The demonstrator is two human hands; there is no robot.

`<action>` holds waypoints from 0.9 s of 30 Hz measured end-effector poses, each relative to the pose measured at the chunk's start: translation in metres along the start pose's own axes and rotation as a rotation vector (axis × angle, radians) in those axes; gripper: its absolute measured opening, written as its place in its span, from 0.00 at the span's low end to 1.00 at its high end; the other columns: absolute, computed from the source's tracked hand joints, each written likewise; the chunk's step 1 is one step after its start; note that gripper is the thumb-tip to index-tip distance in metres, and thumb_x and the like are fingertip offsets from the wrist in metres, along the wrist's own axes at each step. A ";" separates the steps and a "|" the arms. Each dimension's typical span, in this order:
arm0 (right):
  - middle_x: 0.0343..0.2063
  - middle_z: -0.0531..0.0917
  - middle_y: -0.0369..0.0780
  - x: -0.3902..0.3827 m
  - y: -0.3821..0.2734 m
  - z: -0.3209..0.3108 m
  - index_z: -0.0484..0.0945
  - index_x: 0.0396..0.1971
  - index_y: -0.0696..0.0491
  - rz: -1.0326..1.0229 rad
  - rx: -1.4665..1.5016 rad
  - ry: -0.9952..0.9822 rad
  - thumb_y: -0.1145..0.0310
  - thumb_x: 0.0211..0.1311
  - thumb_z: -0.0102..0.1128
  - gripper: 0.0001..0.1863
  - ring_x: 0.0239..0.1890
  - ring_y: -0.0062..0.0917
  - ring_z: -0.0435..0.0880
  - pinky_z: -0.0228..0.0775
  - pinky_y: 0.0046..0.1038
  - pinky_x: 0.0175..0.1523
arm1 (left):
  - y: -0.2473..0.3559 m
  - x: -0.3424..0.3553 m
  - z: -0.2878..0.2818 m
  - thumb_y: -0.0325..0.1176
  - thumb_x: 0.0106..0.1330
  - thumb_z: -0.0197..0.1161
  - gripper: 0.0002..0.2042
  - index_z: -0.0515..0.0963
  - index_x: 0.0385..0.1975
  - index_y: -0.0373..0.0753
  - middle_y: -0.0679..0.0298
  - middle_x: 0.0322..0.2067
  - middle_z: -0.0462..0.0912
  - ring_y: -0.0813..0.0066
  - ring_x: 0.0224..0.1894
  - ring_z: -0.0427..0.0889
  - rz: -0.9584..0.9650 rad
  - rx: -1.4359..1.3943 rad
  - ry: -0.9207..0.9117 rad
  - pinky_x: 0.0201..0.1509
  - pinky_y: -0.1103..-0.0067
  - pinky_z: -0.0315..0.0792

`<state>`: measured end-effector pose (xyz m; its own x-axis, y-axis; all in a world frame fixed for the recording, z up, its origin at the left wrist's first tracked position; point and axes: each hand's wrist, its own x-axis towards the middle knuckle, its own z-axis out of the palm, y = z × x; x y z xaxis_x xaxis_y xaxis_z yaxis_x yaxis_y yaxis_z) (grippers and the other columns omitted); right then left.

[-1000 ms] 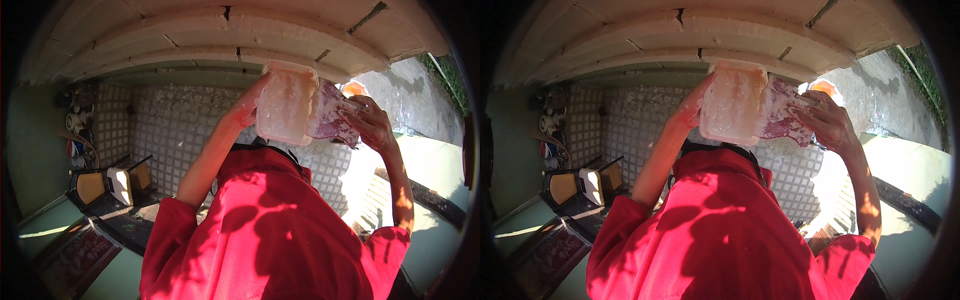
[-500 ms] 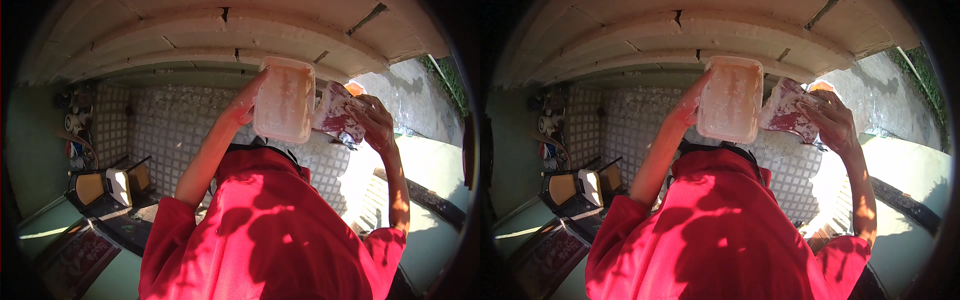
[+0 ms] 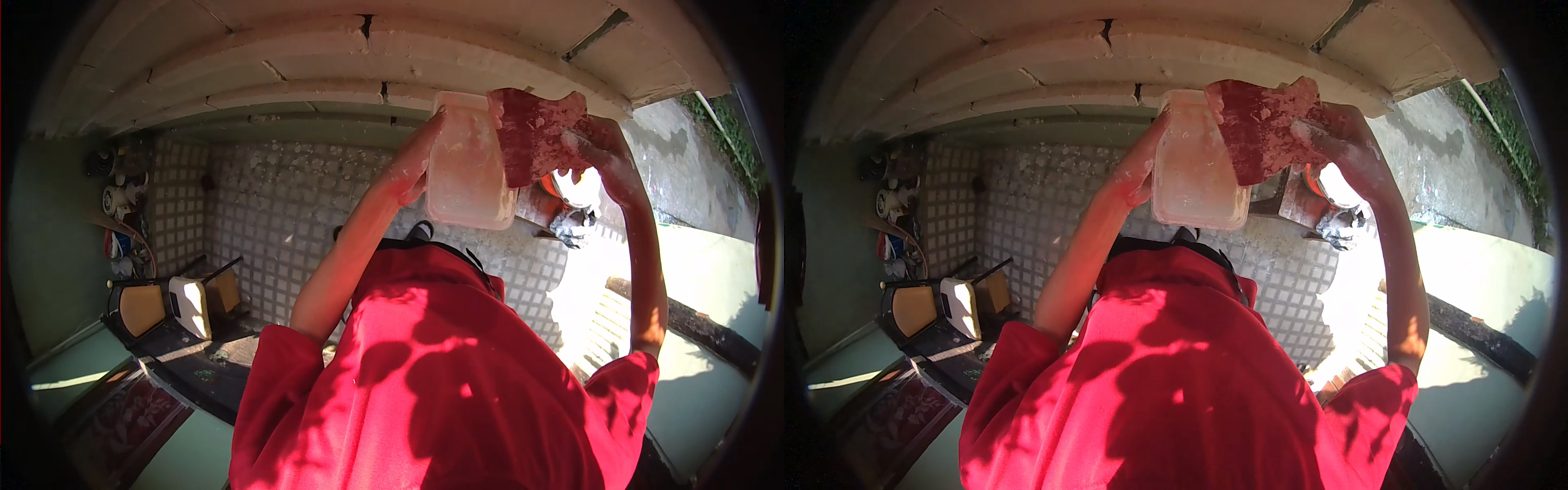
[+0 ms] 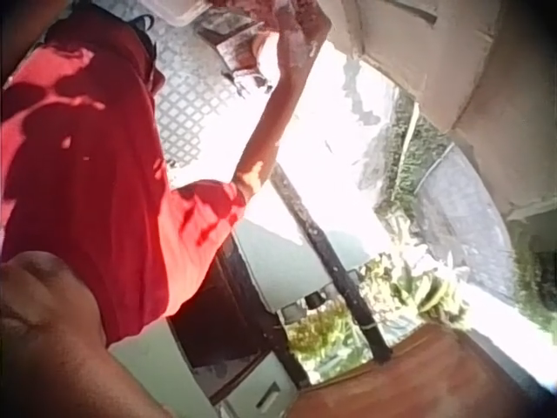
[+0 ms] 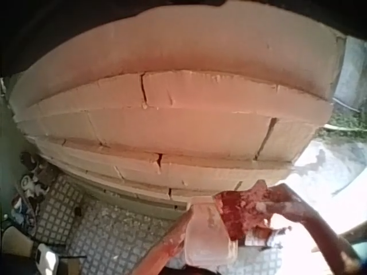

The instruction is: Apply plaster or joint compound to cracks in a wall using a putty knife.

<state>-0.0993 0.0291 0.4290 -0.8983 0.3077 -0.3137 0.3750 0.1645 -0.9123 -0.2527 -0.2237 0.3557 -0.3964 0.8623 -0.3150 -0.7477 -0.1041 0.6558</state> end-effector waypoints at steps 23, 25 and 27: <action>0.23 0.81 0.41 -0.003 0.037 -0.002 0.76 0.39 0.64 0.139 0.115 0.130 0.66 0.65 0.58 0.14 0.13 0.17 0.75 0.66 0.17 0.16 | -0.033 -0.012 -0.016 0.57 0.73 0.44 0.29 0.65 0.62 0.40 0.61 0.56 0.74 0.71 0.55 0.77 -0.022 -0.100 0.010 0.57 0.71 0.75; 0.23 0.82 0.41 -0.008 0.038 -0.004 0.76 0.40 0.64 0.155 0.124 0.144 0.66 0.65 0.58 0.14 0.13 0.17 0.75 0.66 0.17 0.16 | -0.034 -0.012 -0.016 0.57 0.72 0.46 0.30 0.64 0.64 0.40 0.60 0.57 0.74 0.70 0.56 0.77 -0.031 -0.117 -0.016 0.58 0.69 0.75; 0.24 0.82 0.41 -0.009 0.037 -0.009 0.76 0.40 0.64 0.169 0.133 0.153 0.67 0.65 0.59 0.14 0.13 0.17 0.75 0.65 0.17 0.16 | -0.034 -0.011 -0.016 0.57 0.71 0.47 0.30 0.63 0.65 0.41 0.59 0.58 0.73 0.68 0.57 0.76 -0.036 -0.133 -0.037 0.60 0.68 0.75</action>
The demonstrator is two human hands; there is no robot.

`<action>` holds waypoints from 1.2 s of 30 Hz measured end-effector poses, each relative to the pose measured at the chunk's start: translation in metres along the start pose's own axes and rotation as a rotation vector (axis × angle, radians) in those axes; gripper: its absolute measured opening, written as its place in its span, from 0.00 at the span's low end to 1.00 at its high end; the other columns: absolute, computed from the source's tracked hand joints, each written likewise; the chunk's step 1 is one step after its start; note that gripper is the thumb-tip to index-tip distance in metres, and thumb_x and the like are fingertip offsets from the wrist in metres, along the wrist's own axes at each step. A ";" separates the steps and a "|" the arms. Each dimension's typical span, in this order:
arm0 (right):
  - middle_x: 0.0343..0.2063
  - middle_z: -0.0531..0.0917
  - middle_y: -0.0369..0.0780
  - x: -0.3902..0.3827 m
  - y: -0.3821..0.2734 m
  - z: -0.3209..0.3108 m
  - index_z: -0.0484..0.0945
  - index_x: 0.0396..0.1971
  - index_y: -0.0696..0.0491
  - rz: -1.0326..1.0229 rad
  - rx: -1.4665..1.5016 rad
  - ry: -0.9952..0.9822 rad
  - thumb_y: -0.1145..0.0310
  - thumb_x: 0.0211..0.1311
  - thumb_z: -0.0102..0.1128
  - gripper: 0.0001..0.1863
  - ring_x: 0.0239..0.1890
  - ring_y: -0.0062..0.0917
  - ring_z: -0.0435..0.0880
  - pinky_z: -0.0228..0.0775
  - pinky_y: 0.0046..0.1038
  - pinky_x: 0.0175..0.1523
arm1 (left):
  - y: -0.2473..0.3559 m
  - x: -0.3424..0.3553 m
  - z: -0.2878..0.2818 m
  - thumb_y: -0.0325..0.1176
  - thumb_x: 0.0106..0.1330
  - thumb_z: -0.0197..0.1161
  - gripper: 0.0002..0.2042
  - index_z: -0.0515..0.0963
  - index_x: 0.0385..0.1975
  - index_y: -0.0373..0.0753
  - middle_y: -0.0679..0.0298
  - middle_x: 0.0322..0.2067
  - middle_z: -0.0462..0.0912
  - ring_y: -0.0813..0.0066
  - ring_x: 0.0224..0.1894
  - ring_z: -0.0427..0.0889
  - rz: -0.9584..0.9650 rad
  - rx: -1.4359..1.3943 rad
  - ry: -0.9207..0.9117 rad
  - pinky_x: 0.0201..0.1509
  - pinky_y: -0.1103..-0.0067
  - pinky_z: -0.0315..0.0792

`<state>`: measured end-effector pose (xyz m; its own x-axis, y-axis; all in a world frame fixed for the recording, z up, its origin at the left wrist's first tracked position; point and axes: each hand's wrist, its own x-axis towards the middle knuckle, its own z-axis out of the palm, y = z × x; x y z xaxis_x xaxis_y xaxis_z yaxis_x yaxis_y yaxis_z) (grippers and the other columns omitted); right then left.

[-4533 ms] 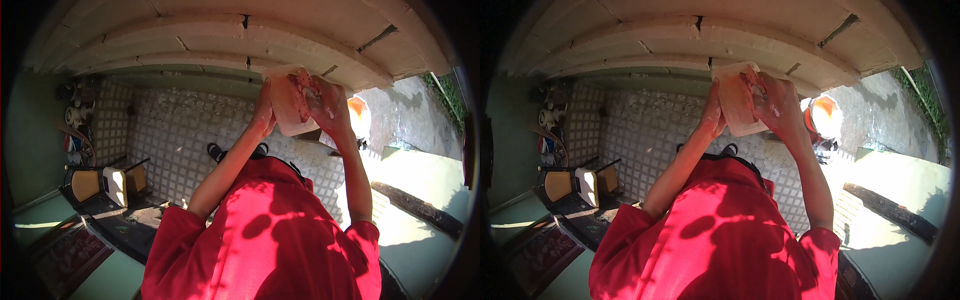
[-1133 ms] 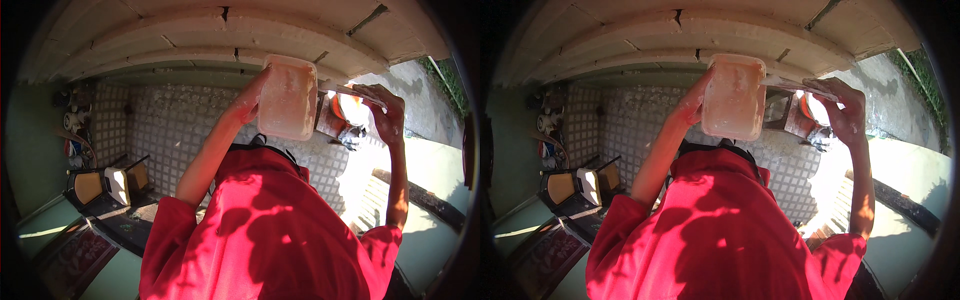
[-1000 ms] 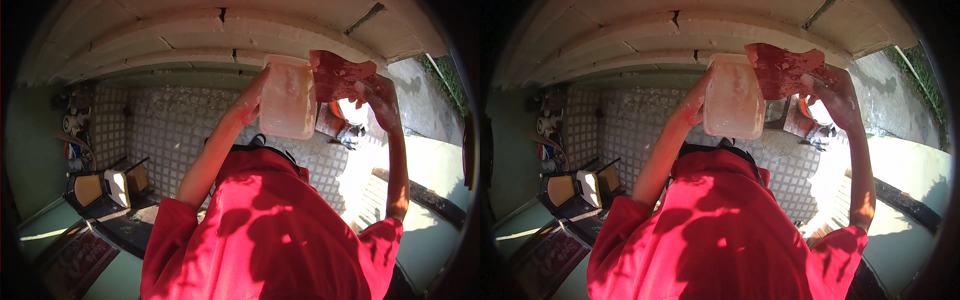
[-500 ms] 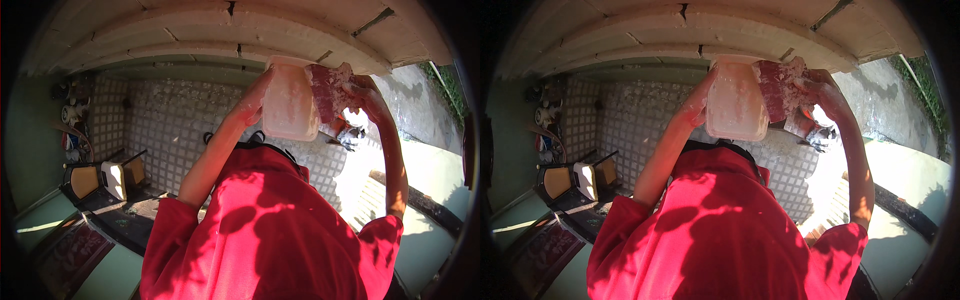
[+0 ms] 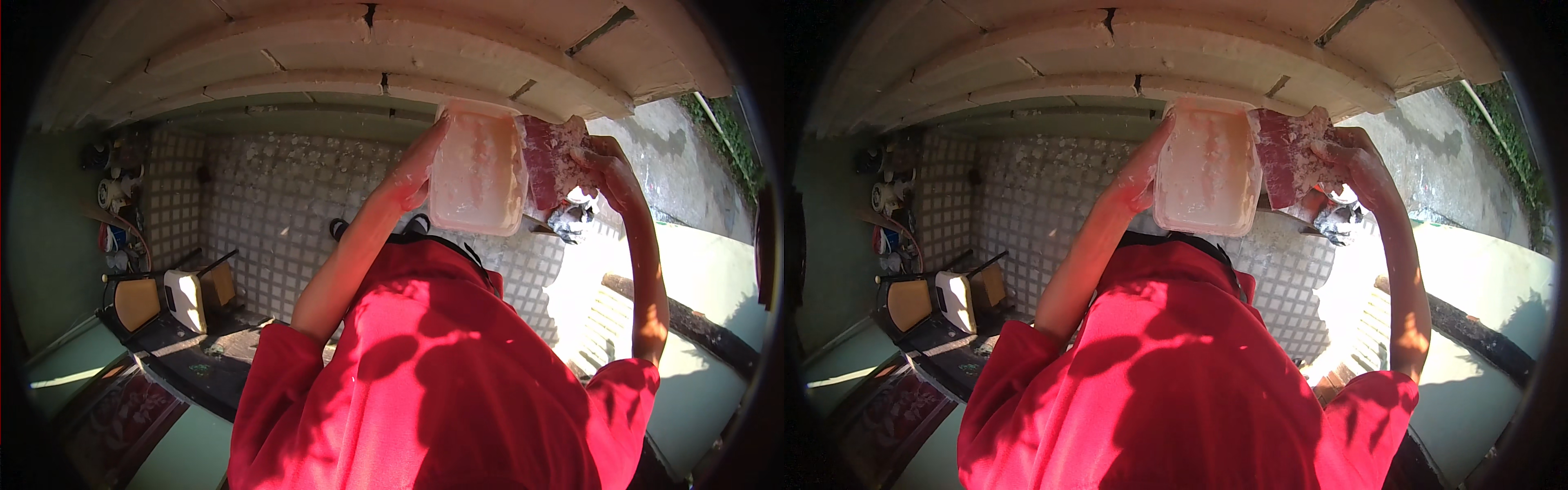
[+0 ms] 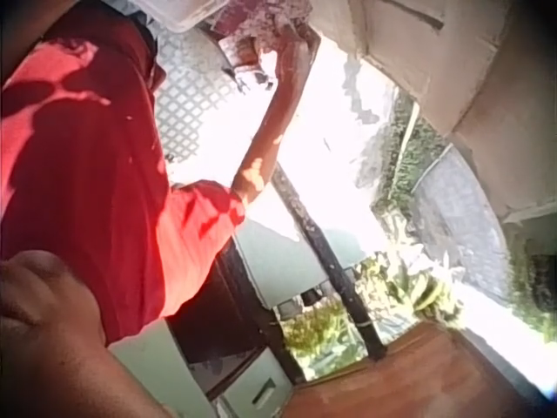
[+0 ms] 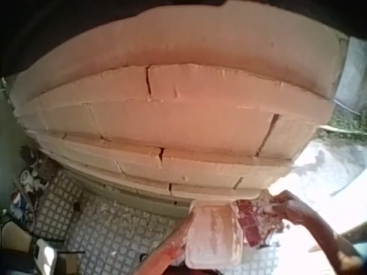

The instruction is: Apply plaster or joint compound to cracks in a wall using a putty knife.

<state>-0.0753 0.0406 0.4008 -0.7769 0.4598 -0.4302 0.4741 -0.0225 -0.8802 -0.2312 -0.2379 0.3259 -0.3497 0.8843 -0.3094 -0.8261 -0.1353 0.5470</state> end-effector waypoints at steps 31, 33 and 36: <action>0.48 0.77 0.45 0.016 -0.108 0.022 0.78 0.48 0.58 -0.501 -1.347 -0.418 0.61 0.49 0.55 0.25 0.55 0.36 0.72 0.65 0.33 0.62 | -0.009 0.018 0.027 0.60 0.72 0.43 0.31 0.63 0.64 0.42 0.63 0.55 0.75 0.75 0.54 0.77 -0.066 0.222 0.101 0.50 0.76 0.76; 0.48 0.77 0.44 0.014 -0.104 0.026 0.78 0.47 0.58 -0.448 -1.369 -0.493 0.60 0.49 0.56 0.25 0.56 0.36 0.72 0.64 0.32 0.62 | -0.009 0.019 0.026 0.60 0.72 0.43 0.31 0.63 0.63 0.42 0.63 0.55 0.75 0.75 0.53 0.77 -0.120 0.215 0.111 0.48 0.76 0.77; 0.47 0.77 0.44 0.002 -0.101 0.028 0.78 0.48 0.59 -0.459 -1.366 -0.564 0.59 0.50 0.58 0.26 0.54 0.34 0.73 0.66 0.30 0.59 | -0.008 0.017 0.029 0.61 0.71 0.43 0.31 0.63 0.63 0.42 0.63 0.55 0.75 0.75 0.53 0.78 -0.045 0.237 0.054 0.50 0.75 0.77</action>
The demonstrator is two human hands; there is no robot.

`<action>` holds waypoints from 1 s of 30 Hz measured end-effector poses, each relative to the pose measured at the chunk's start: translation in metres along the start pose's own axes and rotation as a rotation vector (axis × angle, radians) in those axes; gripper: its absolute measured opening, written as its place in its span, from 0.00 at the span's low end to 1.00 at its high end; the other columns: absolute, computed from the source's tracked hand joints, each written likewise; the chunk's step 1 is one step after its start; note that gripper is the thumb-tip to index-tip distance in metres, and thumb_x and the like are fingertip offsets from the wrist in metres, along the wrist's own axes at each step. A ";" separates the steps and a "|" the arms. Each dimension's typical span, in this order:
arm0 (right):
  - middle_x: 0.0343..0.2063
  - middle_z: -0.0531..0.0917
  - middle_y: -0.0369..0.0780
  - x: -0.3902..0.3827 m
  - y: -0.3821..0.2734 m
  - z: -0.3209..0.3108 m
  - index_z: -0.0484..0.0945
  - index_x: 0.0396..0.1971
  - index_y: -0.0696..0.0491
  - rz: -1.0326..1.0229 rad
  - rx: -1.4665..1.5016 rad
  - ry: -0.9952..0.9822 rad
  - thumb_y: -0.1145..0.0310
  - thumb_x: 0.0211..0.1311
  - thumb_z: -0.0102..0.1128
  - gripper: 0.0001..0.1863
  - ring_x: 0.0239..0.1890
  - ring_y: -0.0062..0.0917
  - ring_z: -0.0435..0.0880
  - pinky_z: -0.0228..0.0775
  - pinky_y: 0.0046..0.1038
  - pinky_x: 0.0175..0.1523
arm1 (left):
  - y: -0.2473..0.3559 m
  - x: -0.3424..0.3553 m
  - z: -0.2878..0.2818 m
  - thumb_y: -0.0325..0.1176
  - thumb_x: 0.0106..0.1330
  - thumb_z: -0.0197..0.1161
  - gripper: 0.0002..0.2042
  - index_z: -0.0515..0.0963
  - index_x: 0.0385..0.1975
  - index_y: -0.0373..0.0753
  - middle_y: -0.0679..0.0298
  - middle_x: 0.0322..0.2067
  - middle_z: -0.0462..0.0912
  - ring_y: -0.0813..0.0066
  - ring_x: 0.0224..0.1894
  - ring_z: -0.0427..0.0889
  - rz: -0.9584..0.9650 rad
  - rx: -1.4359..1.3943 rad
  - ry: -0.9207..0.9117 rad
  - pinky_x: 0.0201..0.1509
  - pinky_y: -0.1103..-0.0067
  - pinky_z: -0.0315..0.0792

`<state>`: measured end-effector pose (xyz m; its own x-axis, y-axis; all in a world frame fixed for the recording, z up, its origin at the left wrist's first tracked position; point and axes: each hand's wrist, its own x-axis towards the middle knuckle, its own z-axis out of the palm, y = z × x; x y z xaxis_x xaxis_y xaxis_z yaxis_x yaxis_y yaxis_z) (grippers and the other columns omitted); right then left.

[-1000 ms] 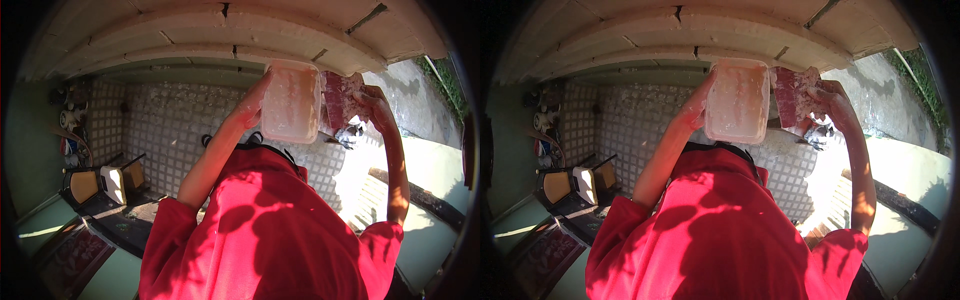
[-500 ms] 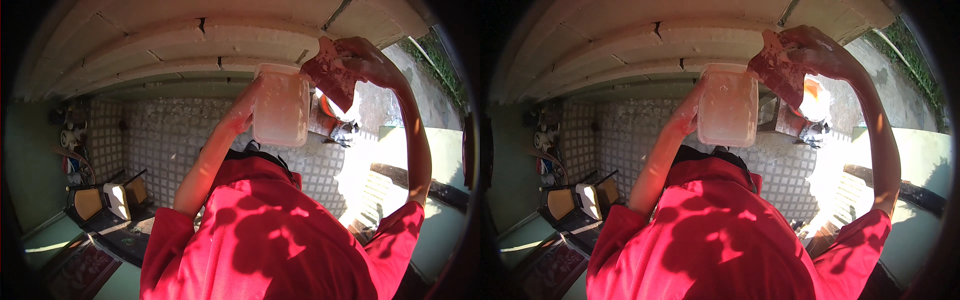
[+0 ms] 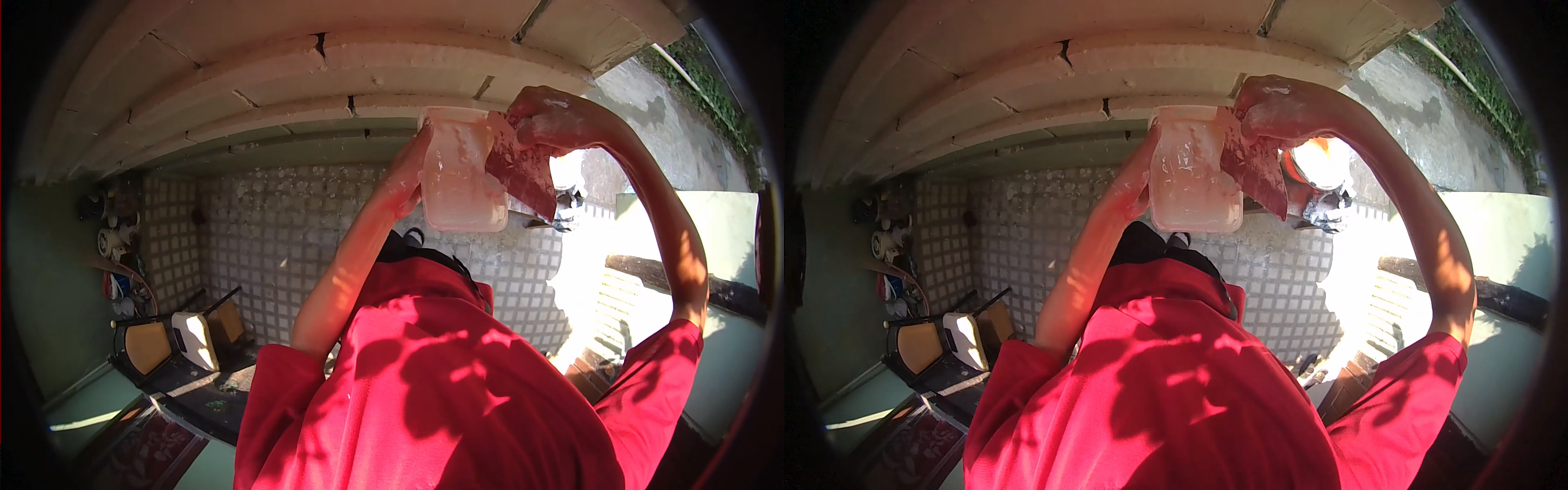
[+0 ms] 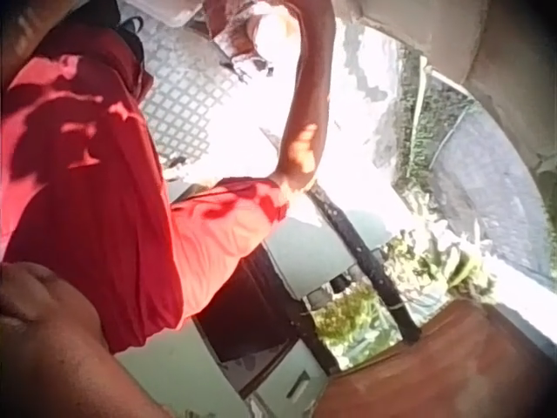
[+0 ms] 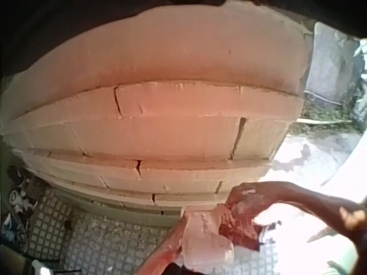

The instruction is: Apply plaster or joint compound to cracks in a wall using a putty knife.

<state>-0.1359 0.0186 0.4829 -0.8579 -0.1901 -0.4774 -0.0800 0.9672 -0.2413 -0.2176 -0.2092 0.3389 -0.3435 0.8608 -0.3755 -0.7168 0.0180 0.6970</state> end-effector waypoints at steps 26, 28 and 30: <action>0.39 0.80 0.55 -0.001 -0.091 0.020 0.79 0.39 0.62 0.394 0.167 0.818 0.57 0.53 0.55 0.22 0.43 0.46 0.75 0.66 0.38 0.52 | 0.020 0.002 -0.023 0.62 0.72 0.41 0.30 0.68 0.58 0.41 0.65 0.46 0.79 0.79 0.44 0.80 -0.038 -0.020 -0.051 0.40 0.79 0.77; 0.46 0.80 0.45 0.012 -0.108 0.016 0.79 0.45 0.56 0.343 0.250 0.626 0.58 0.55 0.53 0.22 0.52 0.42 0.72 0.66 0.39 0.56 | 0.024 0.004 -0.031 0.62 0.72 0.41 0.29 0.68 0.57 0.42 0.66 0.45 0.79 0.81 0.42 0.80 -0.044 0.014 -0.056 0.38 0.80 0.76; 0.38 0.81 0.50 0.026 -0.108 0.032 0.79 0.40 0.58 0.300 0.307 0.842 0.60 0.53 0.52 0.19 0.44 0.45 0.76 0.68 0.42 0.49 | 0.031 0.005 -0.031 0.62 0.72 0.42 0.29 0.69 0.56 0.43 0.67 0.44 0.79 0.82 0.41 0.80 -0.058 0.045 -0.070 0.37 0.81 0.75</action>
<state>-0.1329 -0.0962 0.4695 -0.9147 0.3603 0.1829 0.2380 0.8462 -0.4768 -0.2604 -0.2202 0.3396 -0.2582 0.8911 -0.3732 -0.7058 0.0898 0.7027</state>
